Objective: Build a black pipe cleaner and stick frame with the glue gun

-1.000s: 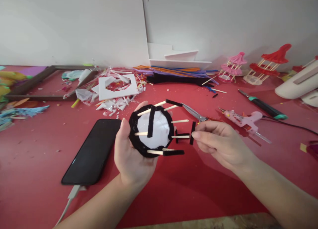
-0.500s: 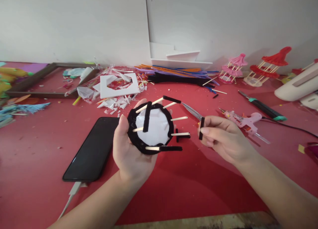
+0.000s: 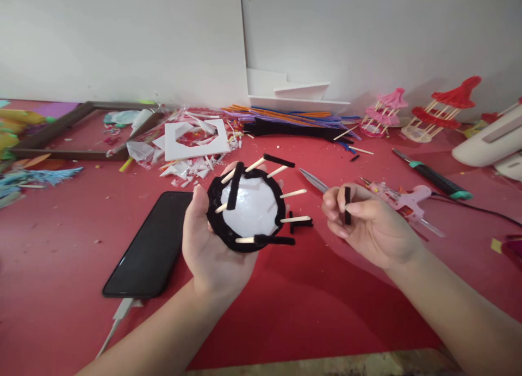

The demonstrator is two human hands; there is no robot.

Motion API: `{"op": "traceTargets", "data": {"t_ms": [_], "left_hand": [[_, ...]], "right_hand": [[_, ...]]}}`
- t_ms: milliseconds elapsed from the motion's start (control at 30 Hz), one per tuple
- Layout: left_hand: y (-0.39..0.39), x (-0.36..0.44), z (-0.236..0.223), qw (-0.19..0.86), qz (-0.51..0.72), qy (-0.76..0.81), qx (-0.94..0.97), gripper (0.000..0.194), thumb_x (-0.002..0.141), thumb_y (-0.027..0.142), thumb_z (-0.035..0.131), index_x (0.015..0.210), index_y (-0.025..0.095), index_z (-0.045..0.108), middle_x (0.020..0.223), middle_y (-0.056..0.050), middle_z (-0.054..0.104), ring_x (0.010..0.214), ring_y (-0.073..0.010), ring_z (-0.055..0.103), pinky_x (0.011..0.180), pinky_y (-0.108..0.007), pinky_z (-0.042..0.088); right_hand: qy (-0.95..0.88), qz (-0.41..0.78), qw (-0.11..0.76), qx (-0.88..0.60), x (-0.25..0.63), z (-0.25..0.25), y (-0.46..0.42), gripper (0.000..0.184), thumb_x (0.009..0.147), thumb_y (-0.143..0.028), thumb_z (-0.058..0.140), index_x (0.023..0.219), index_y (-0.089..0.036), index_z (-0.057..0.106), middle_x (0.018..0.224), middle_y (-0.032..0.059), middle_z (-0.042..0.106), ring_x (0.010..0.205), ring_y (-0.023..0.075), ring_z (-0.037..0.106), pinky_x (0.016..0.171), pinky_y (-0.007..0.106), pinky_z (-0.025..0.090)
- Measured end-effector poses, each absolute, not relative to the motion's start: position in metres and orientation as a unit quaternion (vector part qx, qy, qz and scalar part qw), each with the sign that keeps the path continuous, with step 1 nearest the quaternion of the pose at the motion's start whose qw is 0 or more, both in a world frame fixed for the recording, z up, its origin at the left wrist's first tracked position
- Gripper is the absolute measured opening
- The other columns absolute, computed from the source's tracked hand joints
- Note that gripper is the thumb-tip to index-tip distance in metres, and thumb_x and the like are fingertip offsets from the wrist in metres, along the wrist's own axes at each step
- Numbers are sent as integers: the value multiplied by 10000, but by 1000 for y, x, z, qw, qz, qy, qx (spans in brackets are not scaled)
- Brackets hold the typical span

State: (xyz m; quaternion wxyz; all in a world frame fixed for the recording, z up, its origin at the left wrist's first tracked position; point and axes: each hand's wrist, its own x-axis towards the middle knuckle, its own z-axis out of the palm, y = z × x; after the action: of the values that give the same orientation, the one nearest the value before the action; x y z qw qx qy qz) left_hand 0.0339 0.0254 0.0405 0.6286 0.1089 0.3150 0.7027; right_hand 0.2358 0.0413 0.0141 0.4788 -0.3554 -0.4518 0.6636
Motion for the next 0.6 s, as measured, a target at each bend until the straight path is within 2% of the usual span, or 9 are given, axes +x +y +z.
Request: {"op": "traceTargets", "data": {"t_ms": [200,367,600], "left_hand": [[27,33,41,634,697,317,105,462,988,465,335,1131,254,720,929,-57,791,852,-236,755,832,-418,609],[27,34,41,632,699,320,103,451,987,459,348,1162,259,712,930,-59,786,911,-266,750,918,-487,580],[27,33,39,635,706,290,120,477,998,440,338,969,218,759,886,-63,798,823,-212,768,801,-398,635]], "right_hand": [[-408,684,489,-357,232,14,40,168,759,-177,621,669,-205,483,702,-22,548,552,76,451,475,210,377],[-378,706,484,-353,227,19,38,201,767,-169,618,661,-203,451,671,-31,500,554,77,415,465,205,339],[-354,718,493,-342,226,21,36,198,800,-141,611,677,-197,467,636,-41,511,532,66,421,456,189,309]]}}
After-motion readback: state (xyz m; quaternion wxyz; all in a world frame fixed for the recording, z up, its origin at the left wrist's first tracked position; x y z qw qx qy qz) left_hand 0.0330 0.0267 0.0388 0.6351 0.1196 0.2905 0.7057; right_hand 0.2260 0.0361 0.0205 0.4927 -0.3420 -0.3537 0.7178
